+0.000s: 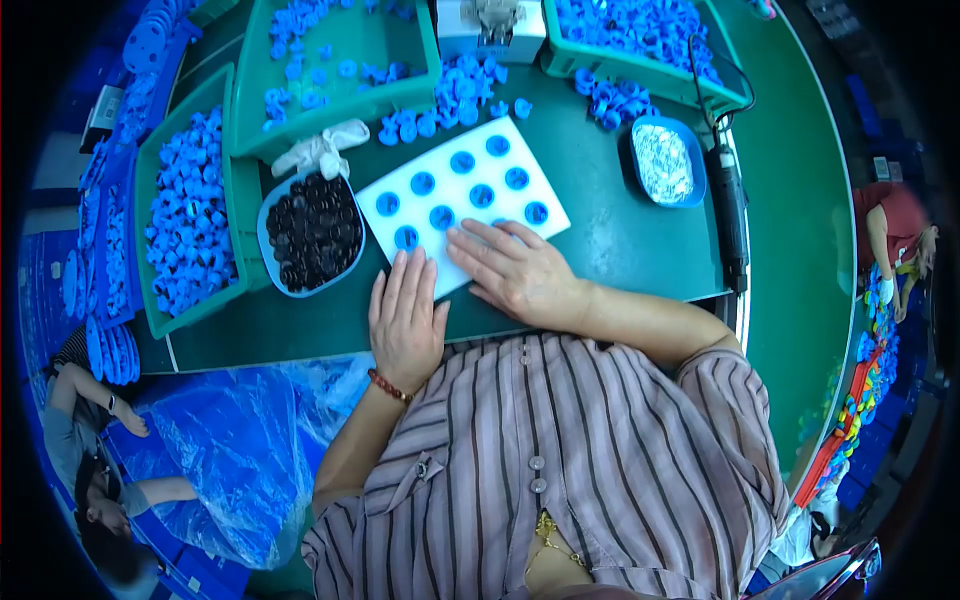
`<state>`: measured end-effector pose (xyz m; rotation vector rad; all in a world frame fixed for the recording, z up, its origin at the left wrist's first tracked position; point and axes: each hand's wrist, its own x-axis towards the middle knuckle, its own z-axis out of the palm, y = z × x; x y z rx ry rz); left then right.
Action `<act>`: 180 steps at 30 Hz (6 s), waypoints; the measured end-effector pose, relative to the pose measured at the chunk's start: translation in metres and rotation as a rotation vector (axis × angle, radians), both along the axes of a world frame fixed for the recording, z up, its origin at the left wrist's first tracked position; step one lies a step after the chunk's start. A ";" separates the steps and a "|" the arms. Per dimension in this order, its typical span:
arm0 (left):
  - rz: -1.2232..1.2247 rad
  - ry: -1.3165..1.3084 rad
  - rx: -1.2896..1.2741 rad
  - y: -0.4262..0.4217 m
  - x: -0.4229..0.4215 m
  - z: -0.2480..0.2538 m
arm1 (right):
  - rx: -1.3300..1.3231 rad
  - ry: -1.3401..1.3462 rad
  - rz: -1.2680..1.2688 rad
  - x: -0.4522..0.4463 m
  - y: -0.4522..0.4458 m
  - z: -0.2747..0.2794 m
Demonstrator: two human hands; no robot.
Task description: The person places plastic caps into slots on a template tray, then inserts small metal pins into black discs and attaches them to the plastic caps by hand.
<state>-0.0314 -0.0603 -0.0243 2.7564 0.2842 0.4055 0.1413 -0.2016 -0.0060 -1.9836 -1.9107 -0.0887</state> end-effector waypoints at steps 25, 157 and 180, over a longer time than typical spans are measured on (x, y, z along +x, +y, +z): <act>0.042 -0.138 -0.229 -0.015 0.039 -0.007 | 0.081 0.525 -0.560 0.052 -0.062 -0.010; 0.057 -0.151 -1.109 0.000 0.101 0.020 | 0.033 0.138 -0.929 0.148 -0.120 0.006; 0.077 -0.205 -1.347 -0.023 0.100 0.019 | 0.351 0.598 -0.382 0.033 -0.013 0.020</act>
